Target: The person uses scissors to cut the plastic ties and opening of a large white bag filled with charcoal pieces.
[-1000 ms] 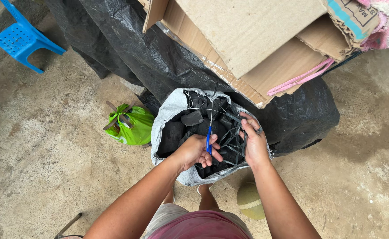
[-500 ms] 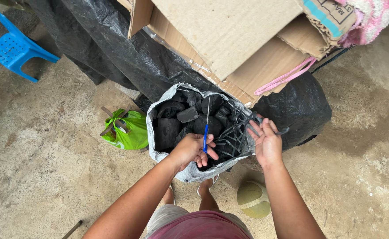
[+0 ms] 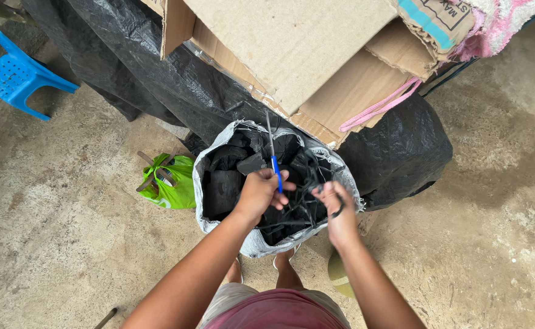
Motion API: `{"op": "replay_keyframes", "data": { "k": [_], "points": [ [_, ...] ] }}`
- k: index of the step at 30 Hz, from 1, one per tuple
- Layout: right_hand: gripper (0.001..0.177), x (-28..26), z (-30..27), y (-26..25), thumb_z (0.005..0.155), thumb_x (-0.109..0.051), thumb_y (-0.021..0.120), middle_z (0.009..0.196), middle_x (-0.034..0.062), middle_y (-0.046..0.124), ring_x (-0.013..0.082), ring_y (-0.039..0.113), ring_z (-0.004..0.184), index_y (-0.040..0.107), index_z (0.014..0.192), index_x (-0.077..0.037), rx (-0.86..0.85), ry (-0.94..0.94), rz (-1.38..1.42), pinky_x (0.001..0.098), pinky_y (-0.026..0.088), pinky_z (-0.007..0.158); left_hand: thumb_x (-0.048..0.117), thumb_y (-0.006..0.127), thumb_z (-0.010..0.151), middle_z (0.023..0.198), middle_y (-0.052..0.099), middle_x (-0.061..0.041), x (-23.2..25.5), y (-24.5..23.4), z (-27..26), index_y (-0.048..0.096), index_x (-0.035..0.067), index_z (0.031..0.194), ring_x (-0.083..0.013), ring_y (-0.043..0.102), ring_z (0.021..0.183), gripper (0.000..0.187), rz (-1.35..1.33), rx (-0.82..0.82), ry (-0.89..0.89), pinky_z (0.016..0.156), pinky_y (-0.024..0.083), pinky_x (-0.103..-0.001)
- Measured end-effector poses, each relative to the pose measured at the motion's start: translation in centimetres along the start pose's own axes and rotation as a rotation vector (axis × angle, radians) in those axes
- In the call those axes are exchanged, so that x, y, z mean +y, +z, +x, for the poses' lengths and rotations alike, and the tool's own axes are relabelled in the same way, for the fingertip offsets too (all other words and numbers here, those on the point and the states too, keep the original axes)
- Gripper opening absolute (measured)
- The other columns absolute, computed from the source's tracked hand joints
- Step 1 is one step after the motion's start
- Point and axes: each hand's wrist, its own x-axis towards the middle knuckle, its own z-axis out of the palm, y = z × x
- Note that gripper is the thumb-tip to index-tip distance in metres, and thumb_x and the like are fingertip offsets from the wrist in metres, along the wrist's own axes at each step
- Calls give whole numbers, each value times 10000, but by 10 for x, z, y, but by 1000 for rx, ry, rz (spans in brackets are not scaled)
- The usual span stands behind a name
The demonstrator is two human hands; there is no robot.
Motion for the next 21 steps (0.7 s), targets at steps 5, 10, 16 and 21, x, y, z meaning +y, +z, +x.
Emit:
{"op": "replay_keyframes", "data": {
  "k": [5,10,16,21],
  "points": [
    [341,-5,-30,15,1076,-305,526,894,41,680,92,552,810,590,870,-41,-10,-24,-160,271,465,745,206,682,957,835,738,-145,-15,24,24,640,-49,995,-159,658,487,262,-17,38,-26,414,540,-271],
    [316,-16,-48,15,1062,-283,527,849,8,695,75,564,772,600,867,-46,-56,-137,-411,257,480,706,116,697,935,788,711,-143,-23,31,34,639,-55,912,-169,660,475,182,162,99,-38,395,557,-290],
    [131,-20,-57,10,1030,-148,599,884,61,671,157,651,821,643,960,-46,-206,-212,-604,303,527,773,-18,674,886,698,697,-161,-37,29,31,648,-40,853,-177,634,454,47,228,44,-32,364,505,-296],
    [501,-46,-19,-17,821,128,471,1302,37,641,192,617,1213,582,1234,-132,-359,-9,-356,335,498,1035,1,682,873,709,720,-125,-34,16,26,648,-6,833,-154,605,452,53,94,55,-18,371,495,-278]
  ]
}}
